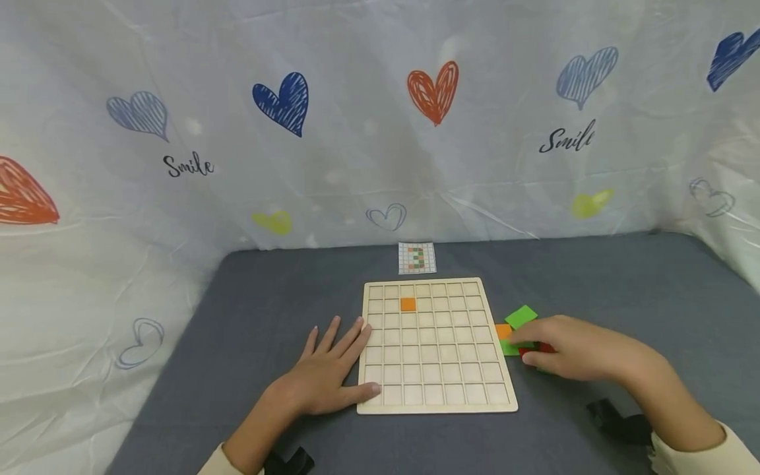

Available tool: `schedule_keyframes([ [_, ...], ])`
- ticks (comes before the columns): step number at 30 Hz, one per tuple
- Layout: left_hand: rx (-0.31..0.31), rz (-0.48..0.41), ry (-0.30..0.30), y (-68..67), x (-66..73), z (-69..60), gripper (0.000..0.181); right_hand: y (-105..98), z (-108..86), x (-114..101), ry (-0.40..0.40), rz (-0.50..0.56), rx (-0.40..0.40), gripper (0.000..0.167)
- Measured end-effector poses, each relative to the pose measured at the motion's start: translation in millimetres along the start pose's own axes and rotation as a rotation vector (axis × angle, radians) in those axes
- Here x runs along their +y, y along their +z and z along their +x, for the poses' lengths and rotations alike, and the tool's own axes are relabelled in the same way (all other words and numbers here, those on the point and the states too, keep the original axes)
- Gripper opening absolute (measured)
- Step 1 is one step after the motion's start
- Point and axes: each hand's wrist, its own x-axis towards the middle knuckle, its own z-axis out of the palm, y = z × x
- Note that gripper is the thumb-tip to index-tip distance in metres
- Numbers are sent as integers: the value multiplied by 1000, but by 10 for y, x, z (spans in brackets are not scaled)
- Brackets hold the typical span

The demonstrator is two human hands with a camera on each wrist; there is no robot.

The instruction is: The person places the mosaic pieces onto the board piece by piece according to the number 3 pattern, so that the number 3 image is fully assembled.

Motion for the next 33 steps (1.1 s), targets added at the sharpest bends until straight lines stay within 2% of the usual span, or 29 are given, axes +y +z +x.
schedule_keyframes([
  [5, 12, -2, 15, 25, -9, 2, 95, -39, -42, 105, 37, 7, -16, 29],
  [14, 0, 6, -9, -18, 27, -17, 96, -99, -69, 227, 91, -50, -20, 35],
  [23, 8, 17, -8, -5, 27, -11, 96, -126, -81, 289, 89, -35, -8, 31],
  [29, 9, 23, -10, 3, 20, 0, 96, -133, -60, 340, 100, -87, 51, 26],
  [33, 8, 24, -13, 12, 11, 4, 97, -111, -48, 374, 94, -141, 121, 27],
])
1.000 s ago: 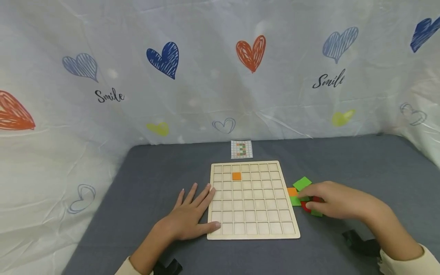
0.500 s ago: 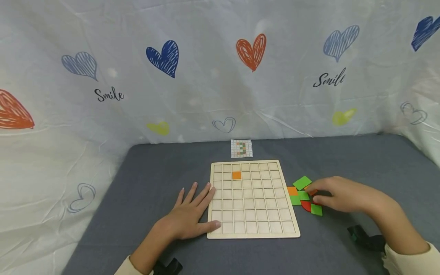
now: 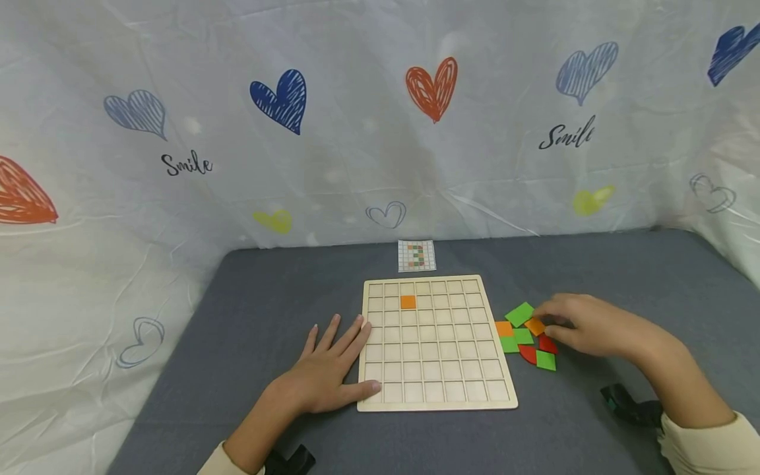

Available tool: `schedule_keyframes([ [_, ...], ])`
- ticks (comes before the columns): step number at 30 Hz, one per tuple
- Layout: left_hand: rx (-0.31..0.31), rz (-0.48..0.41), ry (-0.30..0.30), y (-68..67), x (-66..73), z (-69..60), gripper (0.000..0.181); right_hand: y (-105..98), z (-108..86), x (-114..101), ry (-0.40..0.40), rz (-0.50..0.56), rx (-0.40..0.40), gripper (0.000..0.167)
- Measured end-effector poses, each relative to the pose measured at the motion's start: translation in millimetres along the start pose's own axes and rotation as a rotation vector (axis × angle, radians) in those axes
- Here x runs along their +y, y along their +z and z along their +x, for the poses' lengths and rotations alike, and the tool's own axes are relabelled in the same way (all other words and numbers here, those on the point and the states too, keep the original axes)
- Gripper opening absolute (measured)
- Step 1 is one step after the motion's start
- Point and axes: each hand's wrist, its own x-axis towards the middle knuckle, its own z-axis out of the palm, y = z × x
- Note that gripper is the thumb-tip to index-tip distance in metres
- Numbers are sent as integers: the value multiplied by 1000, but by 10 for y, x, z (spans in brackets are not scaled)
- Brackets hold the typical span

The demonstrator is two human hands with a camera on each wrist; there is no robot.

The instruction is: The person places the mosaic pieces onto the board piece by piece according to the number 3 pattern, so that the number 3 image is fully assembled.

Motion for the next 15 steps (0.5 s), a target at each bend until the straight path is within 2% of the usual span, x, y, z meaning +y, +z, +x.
schedule_keyframes([
  [4, 2, 1, -3, 1, -2, -5, 97, 49, 30, -9, -31, -45, 76, 32],
  [10, 7, 1, -3, 3, -1, -6, 97, 126, 101, -24, -128, -49, 92, 30],
  [15, 8, 5, -3, -8, 10, -11, 96, 154, 118, -24, -72, -109, 117, 29],
])
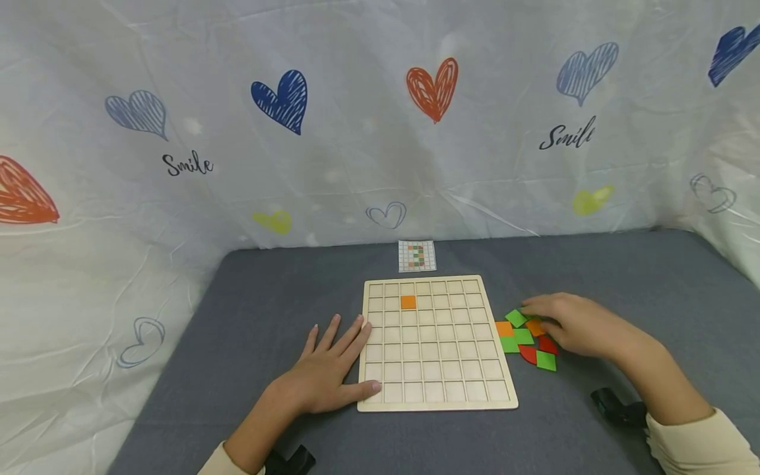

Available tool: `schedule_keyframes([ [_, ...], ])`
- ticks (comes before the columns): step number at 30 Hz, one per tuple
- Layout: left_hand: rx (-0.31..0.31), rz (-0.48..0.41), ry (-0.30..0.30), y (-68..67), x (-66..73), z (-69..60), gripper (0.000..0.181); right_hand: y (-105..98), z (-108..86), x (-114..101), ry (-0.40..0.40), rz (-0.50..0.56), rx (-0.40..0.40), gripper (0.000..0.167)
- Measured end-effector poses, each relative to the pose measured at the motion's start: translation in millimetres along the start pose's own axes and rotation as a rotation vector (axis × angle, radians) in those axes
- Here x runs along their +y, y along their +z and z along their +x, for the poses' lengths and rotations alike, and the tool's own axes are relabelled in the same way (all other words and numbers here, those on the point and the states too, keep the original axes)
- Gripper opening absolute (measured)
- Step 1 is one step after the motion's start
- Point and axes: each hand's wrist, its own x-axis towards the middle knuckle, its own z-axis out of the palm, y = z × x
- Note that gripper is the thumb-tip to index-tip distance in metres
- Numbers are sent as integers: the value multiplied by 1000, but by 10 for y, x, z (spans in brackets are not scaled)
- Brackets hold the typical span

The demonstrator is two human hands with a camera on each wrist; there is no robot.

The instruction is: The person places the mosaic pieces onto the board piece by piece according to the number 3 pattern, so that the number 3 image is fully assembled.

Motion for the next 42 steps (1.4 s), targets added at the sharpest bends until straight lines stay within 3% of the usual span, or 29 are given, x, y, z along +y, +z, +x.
schedule_keyframes([
  [4, -4, -6, 2, -3, 4, 2, 96, 13, -1, 14, 41, -47, 29, 28],
  [22, 12, -17, 17, 19, -18, 7, 96, 62, 20, 38, 38, -110, 109, 28],
  [33, 3, -1, -3, -13, -4, 1, 96, 50, 24, 42, 46, -84, 118, 31],
  [42, 13, -20, 27, 36, -30, 22, 96, 50, 34, 25, 23, -70, 130, 30],
])
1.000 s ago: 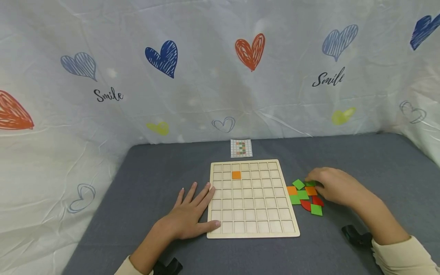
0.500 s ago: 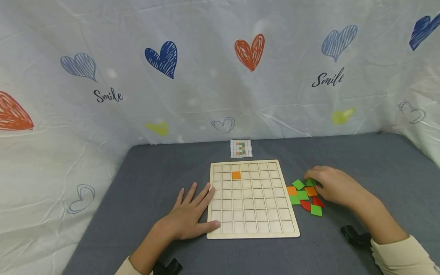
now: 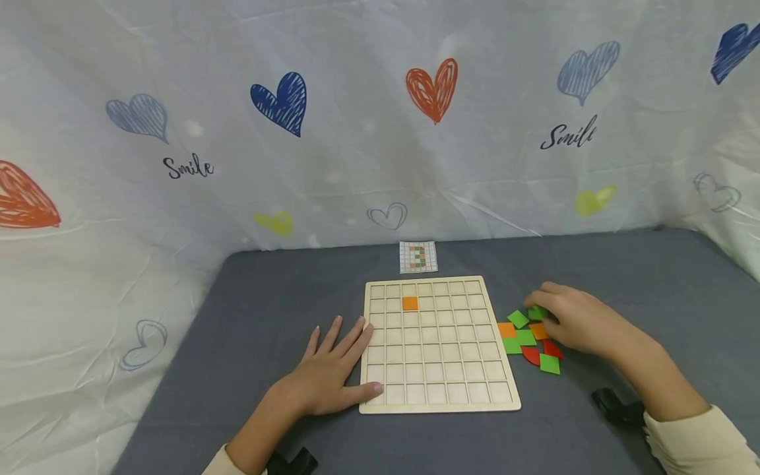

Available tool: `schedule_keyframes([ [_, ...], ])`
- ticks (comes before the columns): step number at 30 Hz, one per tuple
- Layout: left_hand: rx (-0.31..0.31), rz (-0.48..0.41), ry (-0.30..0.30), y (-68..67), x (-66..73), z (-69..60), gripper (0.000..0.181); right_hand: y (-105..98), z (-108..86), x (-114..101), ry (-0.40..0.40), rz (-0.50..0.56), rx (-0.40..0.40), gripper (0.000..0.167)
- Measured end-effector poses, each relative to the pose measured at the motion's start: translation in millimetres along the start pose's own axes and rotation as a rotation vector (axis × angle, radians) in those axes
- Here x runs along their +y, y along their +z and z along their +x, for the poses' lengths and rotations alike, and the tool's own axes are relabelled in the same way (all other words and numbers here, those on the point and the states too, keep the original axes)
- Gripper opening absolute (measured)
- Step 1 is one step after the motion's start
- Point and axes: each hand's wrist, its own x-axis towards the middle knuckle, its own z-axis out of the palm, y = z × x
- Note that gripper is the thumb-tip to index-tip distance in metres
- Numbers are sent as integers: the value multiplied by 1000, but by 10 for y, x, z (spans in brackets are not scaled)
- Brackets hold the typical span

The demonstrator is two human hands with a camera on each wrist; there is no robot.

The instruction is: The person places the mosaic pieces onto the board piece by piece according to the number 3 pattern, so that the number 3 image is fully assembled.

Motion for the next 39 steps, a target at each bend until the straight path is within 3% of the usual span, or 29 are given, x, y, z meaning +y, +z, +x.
schedule_keyframes([
  [9, -8, 3, -13, -26, 28, -11, 95, -22, 161, -116, 2, 20, -35, 33],
  [21, -4, -5, 0, 17, -10, 3, 96, -12, 386, -275, -62, 60, -53, 34],
  [29, 5, -14, 3, -9, 11, -12, 95, 49, 525, -329, -170, 62, -24, 29],
  [39, -13, -5, -7, -23, 15, -14, 95, 81, 684, -405, -168, 78, -68, 29],
])
